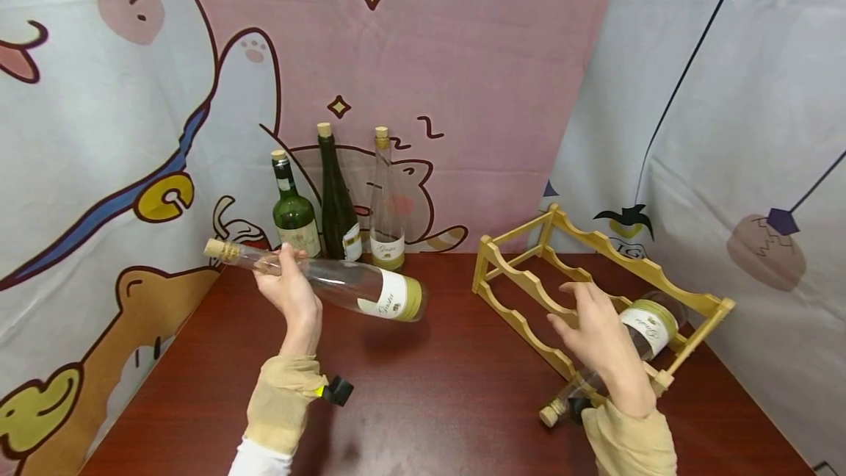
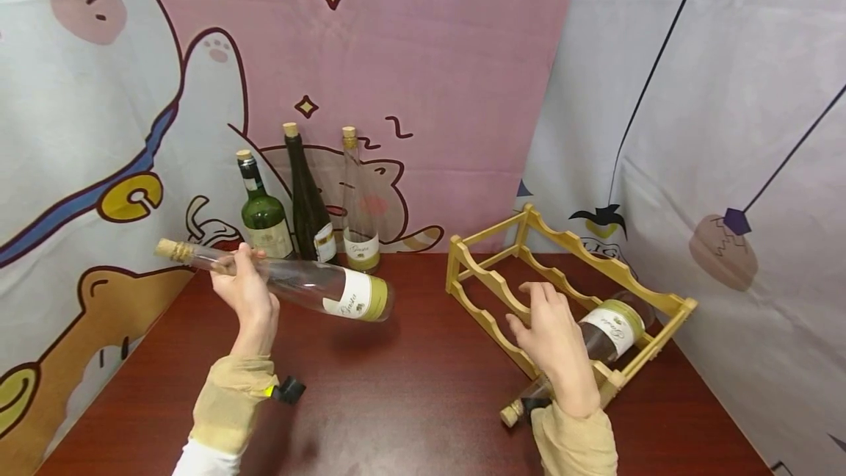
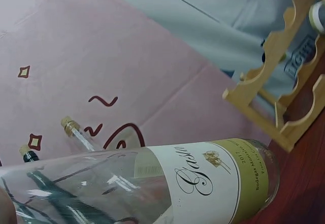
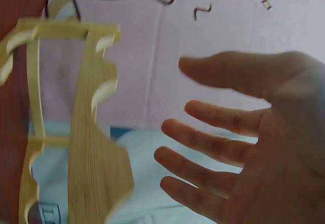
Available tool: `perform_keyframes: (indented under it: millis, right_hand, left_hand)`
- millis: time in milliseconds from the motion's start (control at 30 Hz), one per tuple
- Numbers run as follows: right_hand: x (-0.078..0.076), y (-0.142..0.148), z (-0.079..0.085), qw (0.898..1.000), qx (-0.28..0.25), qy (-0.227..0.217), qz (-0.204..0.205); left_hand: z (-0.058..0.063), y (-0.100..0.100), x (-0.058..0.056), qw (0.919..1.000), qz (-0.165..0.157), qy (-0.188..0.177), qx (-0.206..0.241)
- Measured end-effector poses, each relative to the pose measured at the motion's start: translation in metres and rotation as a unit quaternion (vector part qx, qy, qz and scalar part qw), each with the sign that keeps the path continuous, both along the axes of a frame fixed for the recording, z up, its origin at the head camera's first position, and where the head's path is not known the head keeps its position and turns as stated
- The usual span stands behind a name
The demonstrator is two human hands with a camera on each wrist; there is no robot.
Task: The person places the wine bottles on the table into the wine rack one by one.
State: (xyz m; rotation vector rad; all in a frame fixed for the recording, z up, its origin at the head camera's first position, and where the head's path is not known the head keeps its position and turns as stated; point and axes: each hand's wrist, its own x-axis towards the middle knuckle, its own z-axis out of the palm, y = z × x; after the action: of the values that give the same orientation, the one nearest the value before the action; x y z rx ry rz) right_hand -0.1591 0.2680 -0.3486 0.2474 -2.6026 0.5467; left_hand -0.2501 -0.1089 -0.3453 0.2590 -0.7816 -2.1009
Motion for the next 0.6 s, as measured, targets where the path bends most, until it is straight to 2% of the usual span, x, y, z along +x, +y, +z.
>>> perform_keyframes:
  millis: [100,233,467,600]
  right_hand:
    - [-0.001,-0.008,0.000,1.000,-0.004,-0.014,0.016]
    - [-0.006,-0.021,-0.004,0.999,-0.004,-0.015,0.035]
    - [-0.013,-0.045,-0.013,0.996,0.013,0.033,0.084]
    - [-0.015,-0.057,-0.016,0.993,0.034,0.044,0.106]
  left_hand:
    - [-0.004,0.006,0.005,0.9995,-0.018,0.005,0.024]
    - [-0.009,0.013,0.012,0.9985,-0.040,-0.022,0.028]
    - [-0.013,0.027,0.023,0.9944,-0.075,-0.045,0.058]
    - [-0.017,0.034,0.028,0.9916,-0.094,-0.056,0.070]
